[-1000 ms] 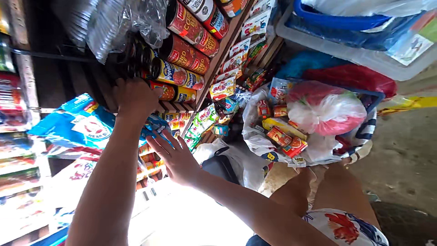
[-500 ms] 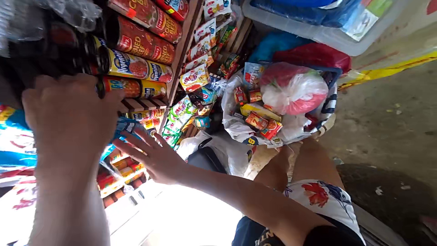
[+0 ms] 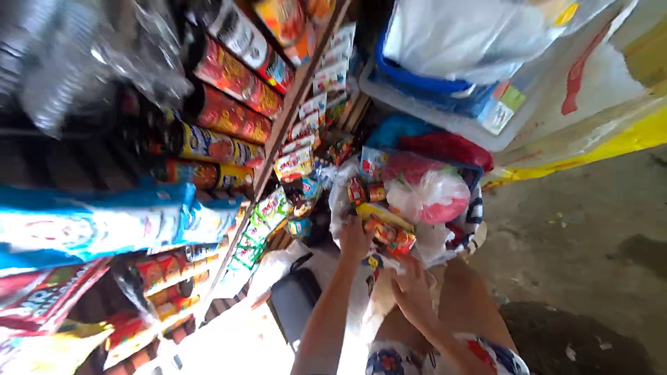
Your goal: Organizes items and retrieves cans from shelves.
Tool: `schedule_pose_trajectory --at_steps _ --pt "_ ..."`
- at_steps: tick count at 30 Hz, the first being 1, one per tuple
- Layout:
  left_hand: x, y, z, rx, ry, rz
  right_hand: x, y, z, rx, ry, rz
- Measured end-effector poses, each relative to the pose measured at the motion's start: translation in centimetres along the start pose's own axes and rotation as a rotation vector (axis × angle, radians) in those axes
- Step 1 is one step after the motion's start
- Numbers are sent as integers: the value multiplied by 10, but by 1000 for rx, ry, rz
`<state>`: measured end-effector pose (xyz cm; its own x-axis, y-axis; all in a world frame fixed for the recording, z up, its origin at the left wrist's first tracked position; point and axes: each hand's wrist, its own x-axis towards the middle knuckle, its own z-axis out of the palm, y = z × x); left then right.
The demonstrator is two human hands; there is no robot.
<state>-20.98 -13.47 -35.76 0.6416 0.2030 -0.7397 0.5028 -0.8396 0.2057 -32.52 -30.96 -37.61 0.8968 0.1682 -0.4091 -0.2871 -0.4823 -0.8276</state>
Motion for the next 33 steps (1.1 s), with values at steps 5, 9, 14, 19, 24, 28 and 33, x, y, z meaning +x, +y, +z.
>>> schedule_pose_trajectory --at_steps 5,9,14,19,24,28,33 --pt "12 4 27 -159 155 -71 40 19 -4 -213 106 37" --pt "17 0 21 -243 111 -31 63 17 -4 -277 0 63" --pt "8 6 14 -308 31 80 65 21 -2 -290 -1 125" --pt "-7 14 4 -470 139 91 68 26 -9 -238 -34 145" --pt "-64 15 -58 -631 291 251 16 12 -46 441 -109 122" --pt "-102 26 -118 -753 371 401 -26 -8 -80 1145 -294 192" --pt "-119 63 -167 -736 582 591 -28 -16 -98 1349 -292 19"
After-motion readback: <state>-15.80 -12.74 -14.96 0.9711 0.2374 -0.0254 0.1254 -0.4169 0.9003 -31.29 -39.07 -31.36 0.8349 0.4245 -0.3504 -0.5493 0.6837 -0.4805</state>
